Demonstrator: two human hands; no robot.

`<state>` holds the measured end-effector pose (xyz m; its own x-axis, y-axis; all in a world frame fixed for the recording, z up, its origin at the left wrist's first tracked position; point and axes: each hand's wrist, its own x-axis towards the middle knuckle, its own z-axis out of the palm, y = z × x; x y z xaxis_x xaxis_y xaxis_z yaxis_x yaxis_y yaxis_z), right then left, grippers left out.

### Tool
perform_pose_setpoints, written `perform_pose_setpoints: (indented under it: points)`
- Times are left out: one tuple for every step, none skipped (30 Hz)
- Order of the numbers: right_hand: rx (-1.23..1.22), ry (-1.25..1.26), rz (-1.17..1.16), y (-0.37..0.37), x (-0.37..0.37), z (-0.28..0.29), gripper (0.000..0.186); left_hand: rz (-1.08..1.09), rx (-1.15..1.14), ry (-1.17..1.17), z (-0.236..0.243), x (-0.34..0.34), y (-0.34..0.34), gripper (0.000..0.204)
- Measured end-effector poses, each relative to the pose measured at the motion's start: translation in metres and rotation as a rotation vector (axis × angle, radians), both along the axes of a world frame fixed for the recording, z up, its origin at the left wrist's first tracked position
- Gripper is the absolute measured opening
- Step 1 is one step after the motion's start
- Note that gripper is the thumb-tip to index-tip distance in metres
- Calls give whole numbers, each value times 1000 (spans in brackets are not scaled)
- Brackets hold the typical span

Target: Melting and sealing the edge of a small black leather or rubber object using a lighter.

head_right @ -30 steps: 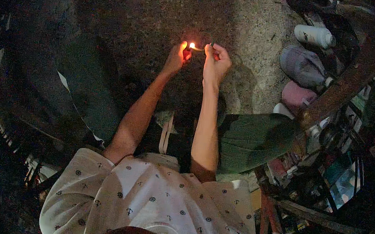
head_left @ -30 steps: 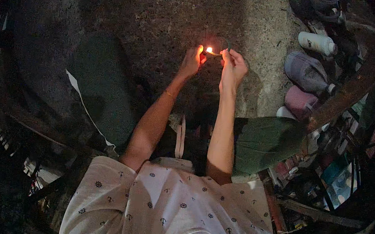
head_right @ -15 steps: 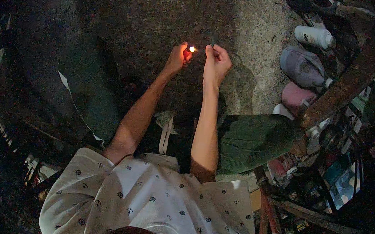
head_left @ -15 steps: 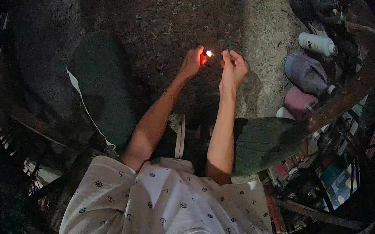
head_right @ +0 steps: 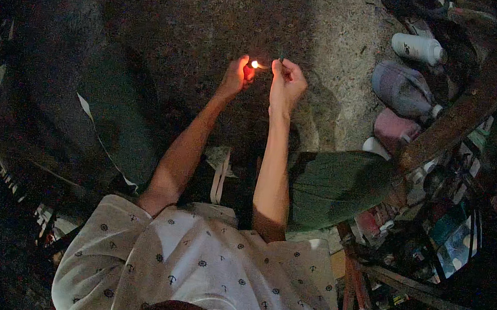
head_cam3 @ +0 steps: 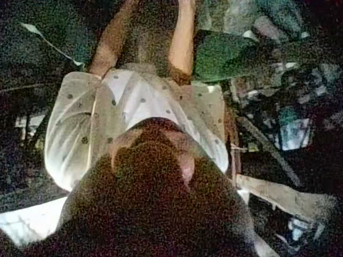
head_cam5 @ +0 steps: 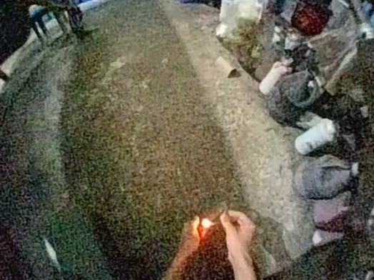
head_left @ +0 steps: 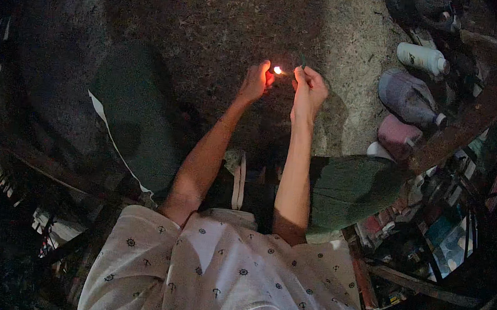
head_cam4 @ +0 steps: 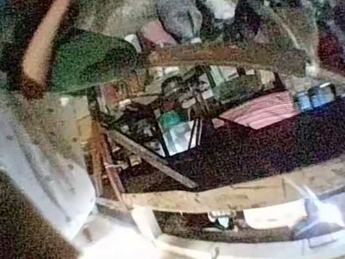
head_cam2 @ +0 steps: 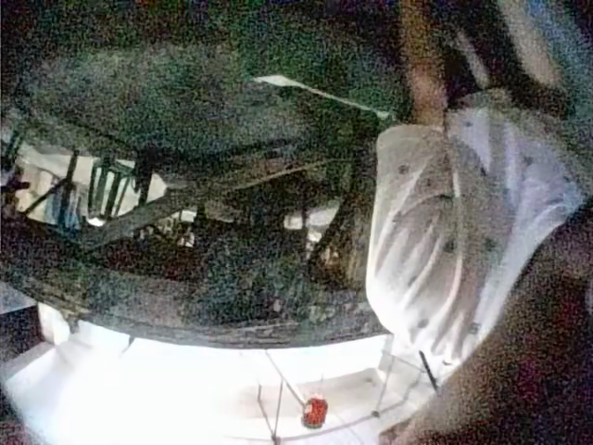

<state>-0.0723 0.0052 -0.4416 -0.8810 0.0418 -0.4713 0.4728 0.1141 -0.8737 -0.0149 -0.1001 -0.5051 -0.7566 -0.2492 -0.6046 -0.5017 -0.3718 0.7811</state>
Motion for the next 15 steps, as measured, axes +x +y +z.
perform_pose_setpoints:
  points:
    - [2, -1, 6, -1, 0, 1, 26, -1, 3, 10, -2, 1, -1, 59]
    - [8, -1, 8, 1, 0, 1, 25, -5, 9, 22, -1, 0, -1, 59]
    - [11, -2, 6, 2, -1, 0, 25, -7, 12, 21, 1, -1, 0, 59]
    - [13, 2, 10, 3, -2, -1, 25, 0, 46, -12, 2, -2, 2, 60]
    - [13, 4, 17, 2, -2, -1, 25, 9, 77, -47, 1, -2, 2, 60]
    - [13, 2, 18, 2, -1, -1, 25, 10, 76, -49, -3, -1, 2, 60]
    - [9, -7, 12, 1, -1, -1, 25, 15, 52, -28, -8, 0, 2, 60]
    - [2, -16, 7, 0, -1, -1, 25, 20, 25, -6, -9, 0, 1, 60]
    - [-1, -17, 9, -1, -1, -1, 25, 23, 22, -7, -10, 1, -2, 60]
    - [-20, -14, 10, -3, 0, 0, 25, -4, 46, -6, -11, 3, -5, 61]
    - [-31, -9, 3, -1, -1, -2, 25, -38, 79, -3, -5, 1, -4, 62]
    - [-26, -9, 0, 1, -1, -3, 25, -41, 83, -3, 1, -2, -3, 62]
    - [29, 8, 16, 3, -1, -4, 26, -43, -16, -81, 8, -5, -1, 63]
    - [81, 25, 35, 3, -1, -4, 26, -41, -120, -158, 14, -6, -1, 65]
    - [82, 26, 33, 4, -1, -4, 26, -43, -119, -157, 14, -6, -1, 65]
